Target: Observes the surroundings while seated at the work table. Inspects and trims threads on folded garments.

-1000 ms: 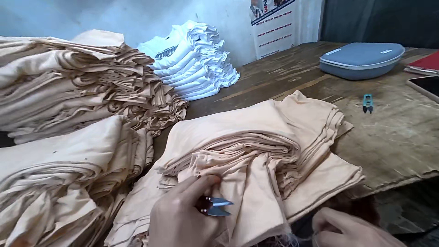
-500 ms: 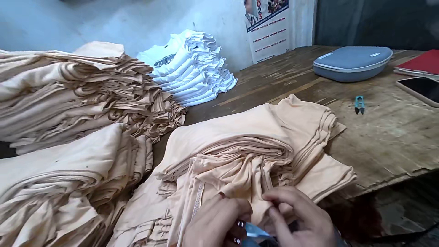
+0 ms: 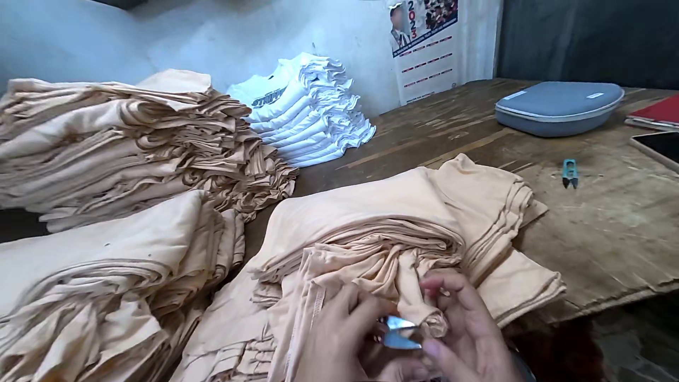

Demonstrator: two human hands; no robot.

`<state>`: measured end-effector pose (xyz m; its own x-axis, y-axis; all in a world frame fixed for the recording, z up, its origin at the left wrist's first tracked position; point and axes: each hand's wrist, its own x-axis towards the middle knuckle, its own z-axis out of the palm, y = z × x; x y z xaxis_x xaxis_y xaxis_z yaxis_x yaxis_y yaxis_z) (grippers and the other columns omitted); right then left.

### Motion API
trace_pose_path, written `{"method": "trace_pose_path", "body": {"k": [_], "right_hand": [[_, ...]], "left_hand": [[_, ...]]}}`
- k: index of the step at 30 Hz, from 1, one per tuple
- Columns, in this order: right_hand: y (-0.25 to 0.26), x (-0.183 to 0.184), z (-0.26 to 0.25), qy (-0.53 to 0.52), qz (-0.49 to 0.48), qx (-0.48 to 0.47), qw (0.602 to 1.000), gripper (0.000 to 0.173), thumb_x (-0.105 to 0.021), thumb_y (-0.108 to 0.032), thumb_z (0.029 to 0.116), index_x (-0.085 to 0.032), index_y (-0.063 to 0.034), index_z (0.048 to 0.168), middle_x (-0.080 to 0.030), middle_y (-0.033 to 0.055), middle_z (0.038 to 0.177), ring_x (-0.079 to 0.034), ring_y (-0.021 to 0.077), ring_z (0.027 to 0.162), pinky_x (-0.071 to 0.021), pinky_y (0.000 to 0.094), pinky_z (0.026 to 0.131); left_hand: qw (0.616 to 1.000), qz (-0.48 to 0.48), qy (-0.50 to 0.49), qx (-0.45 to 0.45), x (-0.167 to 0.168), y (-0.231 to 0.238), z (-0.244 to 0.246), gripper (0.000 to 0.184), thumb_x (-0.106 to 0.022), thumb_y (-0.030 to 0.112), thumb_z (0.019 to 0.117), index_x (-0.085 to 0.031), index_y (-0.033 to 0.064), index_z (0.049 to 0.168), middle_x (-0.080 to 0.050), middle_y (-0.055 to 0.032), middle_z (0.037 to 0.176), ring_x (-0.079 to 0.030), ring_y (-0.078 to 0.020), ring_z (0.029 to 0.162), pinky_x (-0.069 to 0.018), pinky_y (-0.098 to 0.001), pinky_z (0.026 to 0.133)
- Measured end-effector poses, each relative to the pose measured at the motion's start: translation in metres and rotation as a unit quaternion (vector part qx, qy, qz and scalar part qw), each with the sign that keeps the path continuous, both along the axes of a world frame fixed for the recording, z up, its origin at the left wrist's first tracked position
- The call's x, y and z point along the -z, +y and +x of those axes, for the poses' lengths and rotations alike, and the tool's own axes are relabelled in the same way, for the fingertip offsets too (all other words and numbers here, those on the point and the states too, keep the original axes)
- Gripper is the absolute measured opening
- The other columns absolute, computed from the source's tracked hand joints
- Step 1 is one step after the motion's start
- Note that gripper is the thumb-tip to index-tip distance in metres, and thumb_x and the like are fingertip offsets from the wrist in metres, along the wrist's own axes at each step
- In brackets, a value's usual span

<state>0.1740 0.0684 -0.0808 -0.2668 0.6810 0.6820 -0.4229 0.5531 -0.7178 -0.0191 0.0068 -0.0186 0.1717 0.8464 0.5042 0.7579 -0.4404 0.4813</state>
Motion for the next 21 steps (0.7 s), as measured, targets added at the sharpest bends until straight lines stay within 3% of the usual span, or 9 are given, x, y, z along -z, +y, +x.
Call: {"method": "trace_pose_path", "body": {"k": [1, 3, 6, 9, 11, 14, 16, 18, 21], "right_hand": [[0.002, 0.002, 0.002, -0.011, 0.01, -0.014, 1.0, 0.061, -0.074, -0.009, 0.087, -0.044, -0.006, 0.141, -0.053, 0.0056, 0.13, -0.062, 0.0085, 0.105, -0.0583, 0.0285, 0.087], [0.002, 0.004, 0.002, -0.045, 0.03, 0.026, 0.998, 0.066, -0.074, 0.0, 0.0815, -0.046, -0.008, 0.14, -0.052, 0.0079, 0.129, -0.061, 0.0093, 0.101, -0.0583, 0.027, 0.083], [-0.004, 0.004, 0.006, -0.117, 0.127, 0.235, 0.956, 0.021, -0.077, -0.015, 0.0911, -0.076, -0.0193, 0.111, -0.065, 0.0028, 0.109, -0.064, 0.006, 0.098, -0.0566, 0.0221, 0.086], [-0.015, -0.001, 0.035, -0.116, 0.182, 0.229, 0.949, 0.007, -0.069, -0.02, 0.0989, -0.075, -0.0212, 0.097, -0.064, -0.0055, 0.088, -0.059, 0.0043, 0.089, -0.0447, 0.0283, 0.093], [-0.015, -0.005, 0.055, -0.162, 0.155, 0.135, 0.965, 0.021, -0.067, -0.032, 0.1, -0.074, -0.0151, 0.09, -0.063, -0.0001, 0.083, -0.06, 0.0106, 0.088, -0.0453, 0.0336, 0.092], [-0.016, -0.014, 0.073, -0.314, 0.133, 0.04, 0.939, 0.065, -0.059, -0.073, 0.0884, -0.062, -0.0101, 0.069, -0.063, 0.0126, 0.088, -0.058, 0.0277, 0.098, -0.04, 0.0487, 0.095], [-0.025, -0.021, 0.082, -0.297, 0.136, 0.002, 0.945, 0.072, -0.055, -0.079, 0.0858, -0.053, -0.0112, 0.063, -0.062, 0.0135, 0.086, -0.058, 0.0274, 0.097, -0.0401, 0.0472, 0.096], [-0.036, -0.033, 0.097, -0.344, 0.127, 0.033, 0.93, 0.07, -0.053, -0.072, 0.0922, -0.056, -0.0085, 0.064, -0.062, 0.0135, 0.084, -0.059, 0.027, 0.093, -0.0423, 0.0468, 0.093], [-0.053, -0.051, 0.102, -0.568, 0.049, 0.194, 0.798, 0.058, -0.061, -0.061, 0.0955, -0.077, -0.0058, 0.091, -0.072, 0.0199, 0.105, -0.066, 0.0419, 0.098, -0.0448, 0.0649, 0.09]], "left_hand": [[1.0, -0.001, 0.008, -0.007, 0.002, -0.001, 0.001, 0.025, -0.083, 0.026, 0.0805, -0.078, 0.0138, 0.101, -0.063, -0.0041, 0.09, -0.061, -0.0125, 0.078, -0.0533, -0.0313, 0.068], [1.0, -0.004, -0.01, -0.028, 0.001, -0.001, 0.0, 0.016, -0.073, 0.008, 0.0815, -0.079, 0.0122, 0.096, -0.063, -0.0024, 0.086, -0.06, -0.0079, 0.072, -0.0528, -0.0242, 0.061], [0.997, -0.032, -0.06, -0.031, -0.004, 0.004, -0.008, 0.015, -0.063, 0.008, 0.0907, -0.076, 0.0104, 0.097, -0.062, 0.002, 0.087, -0.056, -0.0016, 0.071, -0.0478, -0.0177, 0.059], [0.996, -0.043, -0.069, -0.023, -0.008, 0.007, -0.012, 0.016, -0.059, 0.01, 0.0926, -0.074, 0.0103, 0.097, -0.061, 0.0027, 0.088, -0.056, -0.0015, 0.074, -0.0465, -0.0179, 0.061], [0.996, -0.052, -0.067, -0.015, -0.009, 0.007, -0.012, 0.015, -0.06, 0.009, 0.0916, -0.074, 0.0113, 0.096, -0.061, 0.0031, 0.088, -0.056, -0.0021, 0.074, -0.0466, -0.0185, 0.061], [0.997, -0.044, -0.052, -0.028, -0.007, 0.007, -0.009, 0.016, -0.06, 0.009, 0.0894, -0.074, 0.0112, 0.095, -0.06, 0.0031, 0.086, -0.056, -0.0031, 0.074, -0.0469, -0.0196, 0.062], [0.998, -0.024, -0.038, -0.045, -0.008, 0.006, -0.007, 0.017, -0.061, 0.008, 0.0875, -0.075, 0.011, 0.096, -0.061, 0.0023, 0.087, -0.057, -0.003, 0.075, -0.0484, -0.019, 0.062], [0.998, -0.016, -0.024, -0.056, -0.008, 0.001, -0.003, 0.017, -0.063, 0.007, 0.0851, -0.076, 0.0109, 0.095, -0.061, 0.0011, 0.087, -0.057, -0.0029, 0.074, -0.0483, -0.0181, 0.061], [0.998, -0.016, -0.017, -0.057, -0.008, -0.003, 0.001, 0.017, -0.063, 0.005, 0.0856, -0.076, 0.0095, 0.096, -0.061, -0.0005, 0.089, -0.057, -0.0033, 0.073, -0.0486, -0.0182, 0.061]]}}
